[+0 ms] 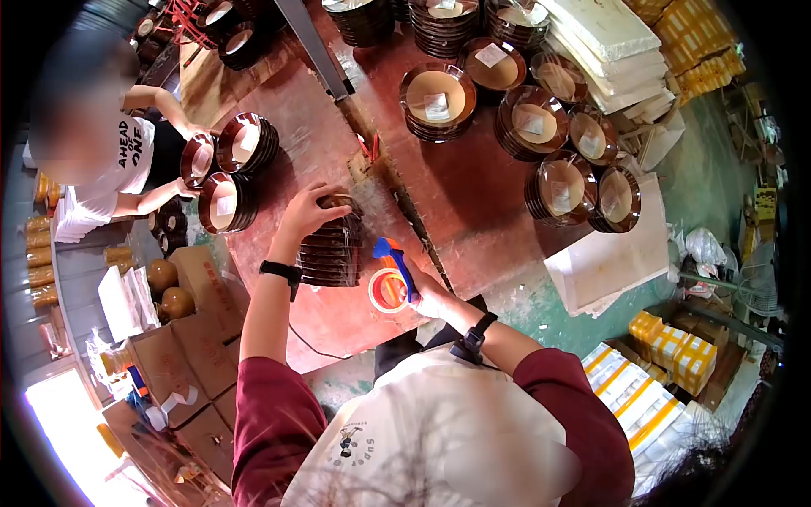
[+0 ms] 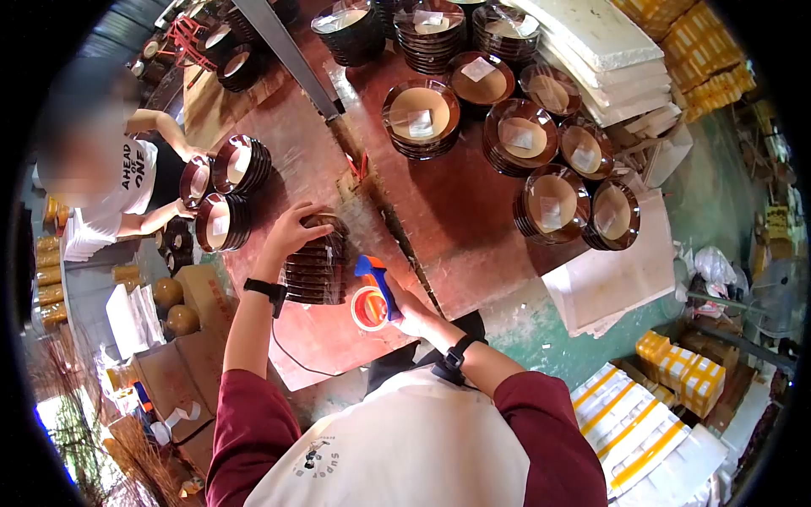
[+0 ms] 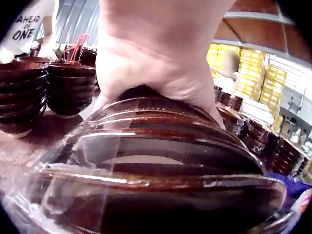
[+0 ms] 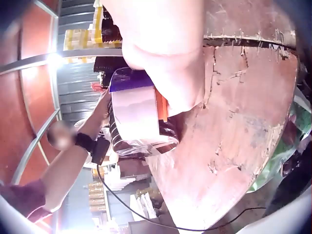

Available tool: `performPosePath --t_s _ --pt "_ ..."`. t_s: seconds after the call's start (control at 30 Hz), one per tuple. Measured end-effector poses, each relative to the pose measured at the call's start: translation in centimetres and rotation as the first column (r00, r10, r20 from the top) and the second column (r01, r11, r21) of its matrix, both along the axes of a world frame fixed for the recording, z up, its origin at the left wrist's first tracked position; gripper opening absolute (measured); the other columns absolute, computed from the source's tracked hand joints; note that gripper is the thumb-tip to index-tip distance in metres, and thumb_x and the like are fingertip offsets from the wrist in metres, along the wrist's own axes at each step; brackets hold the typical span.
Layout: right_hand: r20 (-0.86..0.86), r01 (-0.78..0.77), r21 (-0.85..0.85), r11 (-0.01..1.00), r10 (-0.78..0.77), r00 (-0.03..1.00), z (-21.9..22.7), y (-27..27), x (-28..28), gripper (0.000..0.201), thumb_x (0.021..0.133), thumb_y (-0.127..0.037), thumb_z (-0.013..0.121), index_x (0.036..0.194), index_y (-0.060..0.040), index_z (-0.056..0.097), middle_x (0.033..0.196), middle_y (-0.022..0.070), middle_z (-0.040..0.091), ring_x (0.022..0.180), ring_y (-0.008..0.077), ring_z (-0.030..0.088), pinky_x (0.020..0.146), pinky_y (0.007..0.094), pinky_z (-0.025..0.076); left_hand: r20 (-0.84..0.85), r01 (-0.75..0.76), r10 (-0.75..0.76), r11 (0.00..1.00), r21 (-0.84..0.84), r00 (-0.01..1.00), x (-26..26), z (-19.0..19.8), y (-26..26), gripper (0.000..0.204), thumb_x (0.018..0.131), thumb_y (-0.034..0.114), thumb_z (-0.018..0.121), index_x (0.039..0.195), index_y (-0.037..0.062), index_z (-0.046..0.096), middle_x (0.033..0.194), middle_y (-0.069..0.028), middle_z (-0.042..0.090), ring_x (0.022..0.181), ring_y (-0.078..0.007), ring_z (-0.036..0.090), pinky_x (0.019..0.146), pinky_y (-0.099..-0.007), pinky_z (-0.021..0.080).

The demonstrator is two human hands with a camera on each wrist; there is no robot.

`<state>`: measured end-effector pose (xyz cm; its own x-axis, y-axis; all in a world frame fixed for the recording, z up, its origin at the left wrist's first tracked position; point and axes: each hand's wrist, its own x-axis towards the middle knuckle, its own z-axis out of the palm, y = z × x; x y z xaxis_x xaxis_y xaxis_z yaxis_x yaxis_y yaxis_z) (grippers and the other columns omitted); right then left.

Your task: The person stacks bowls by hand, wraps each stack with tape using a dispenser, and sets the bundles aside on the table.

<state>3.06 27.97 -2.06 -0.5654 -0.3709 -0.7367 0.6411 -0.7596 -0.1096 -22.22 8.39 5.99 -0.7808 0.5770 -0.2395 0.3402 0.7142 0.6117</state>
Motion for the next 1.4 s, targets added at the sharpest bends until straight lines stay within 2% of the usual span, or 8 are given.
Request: performPosePath --t_s 0.2,0.5,0.7,0.93,1.07,1.2,1.3,1.4 --pt "-0.031 -0.138 0.016 0.990 0.138 0.990 -2.4 -3.0 2.2 0.049 0.103 -0.060 0.050 0.083 -0.0169 0.061 0.057 -0.0054 0.046 0.038 0.0055 0.037 0.033 0.0222 0.022 -0.035 -0.203 0.207 0.976 0.082 0.978 0.6 -1.3 -2.9 0.057 0.081 0.040 0.083 0.125 0.0063 0.072 0.127 -0.0140 0.068 0.117 -0.0273 0.066 0.102 -0.0350 0.049" --pt "0.026 -0.248 0.192 0.950 0.247 0.969 2.3 -1.1 2.4 0.054 0.100 -0.062 0.055 0.094 -0.0096 0.066 0.071 -0.0009 0.062 0.052 0.0095 0.057 0.045 0.0240 0.047 0.102 -0.435 0.424 0.886 0.160 0.900 2.4 -0.9 -4.7 0.051 0.087 0.030 0.080 0.127 -0.0005 0.069 0.114 -0.0068 0.071 0.106 -0.0147 0.066 0.095 -0.0278 0.049" --pt "0.037 -0.313 0.251 0.916 0.314 0.949 1.2 -1.0 4.4 0.049 0.101 -0.055 0.058 0.089 -0.0090 0.069 0.074 -0.0025 0.062 0.062 0.0070 0.059 0.052 0.0250 0.045 0.022 -0.425 0.427 0.891 0.159 0.904 2.5 -1.6 -4.2 0.053 0.085 0.035 0.081 0.122 -0.0008 0.070 0.103 -0.0057 0.070 0.099 -0.0181 0.068 0.091 -0.0309 0.050" --pt "-0.052 -0.340 0.271 0.900 0.367 0.929 2.1 -2.2 4.2 0.054 0.101 -0.057 0.057 0.094 -0.0052 0.071 0.074 -0.0014 0.062 0.059 0.0071 0.056 0.052 0.0245 0.042 0.112 -0.440 0.426 0.872 0.213 0.898 2.3 -3.2 -6.5 0.054 0.088 0.037 0.078 0.127 0.0011 0.069 0.122 -0.0106 0.069 0.114 -0.0220 0.066 0.101 -0.0309 0.047" --pt "-0.022 -0.332 0.293 0.897 0.353 0.935 1.7 -2.2 4.4 0.051 0.102 -0.056 0.056 0.096 -0.0073 0.071 0.073 -0.0026 0.062 0.057 0.0061 0.056 0.047 0.0231 0.042 -0.139 -0.363 0.383 0.920 0.148 0.913 2.9 -4.0 -5.6 0.053 0.090 0.038 0.074 0.129 0.0010 0.067 0.141 -0.0197 0.060 0.131 -0.0350 0.056 0.111 -0.0389 0.042" --pt "-0.013 -0.307 0.340 0.889 0.331 0.944 0.7 -2.7 4.6 0.053 0.102 -0.056 0.055 0.097 -0.0060 0.071 0.075 -0.0018 0.063 0.060 0.0063 0.058 0.049 0.0236 0.043 -0.374 -0.310 0.138 0.837 -0.451 0.917 7.0 0.6 2.4 0.074 0.084 0.054 0.073 0.144 0.0137 0.054 0.151 -0.0178 0.046 0.141 -0.0483 0.037 0.106 -0.0799 0.027" --pt "-0.065 -0.361 0.371 0.856 0.412 0.909 -0.4 -2.1 4.8 0.055 0.103 -0.056 0.054 0.099 -0.0030 0.071 0.077 -0.0012 0.064 0.062 0.0061 0.058 0.051 0.0241 0.045 -0.521 -0.454 0.120 0.675 -0.582 0.845 7.4 -1.3 4.8 0.072 0.082 0.051 0.075 0.139 0.0132 0.053 0.141 -0.0145 0.052 0.131 -0.0476 0.042 0.097 -0.0803 0.032" --pt "-0.073 -0.301 0.323 0.897 0.341 0.937 -0.1 -2.0 5.0 0.058 0.104 -0.055 0.054 0.099 0.0002 0.071 0.078 -0.0005 0.065 0.062 0.0059 0.058 0.053 0.0244 0.046 -0.508 -0.442 0.117 0.680 -0.585 0.853 7.0 -2.0 4.4 0.075 0.080 0.051 0.077 0.141 0.0154 0.050 0.140 -0.0126 0.049 0.128 -0.0503 0.043 0.096 -0.0793 0.034"
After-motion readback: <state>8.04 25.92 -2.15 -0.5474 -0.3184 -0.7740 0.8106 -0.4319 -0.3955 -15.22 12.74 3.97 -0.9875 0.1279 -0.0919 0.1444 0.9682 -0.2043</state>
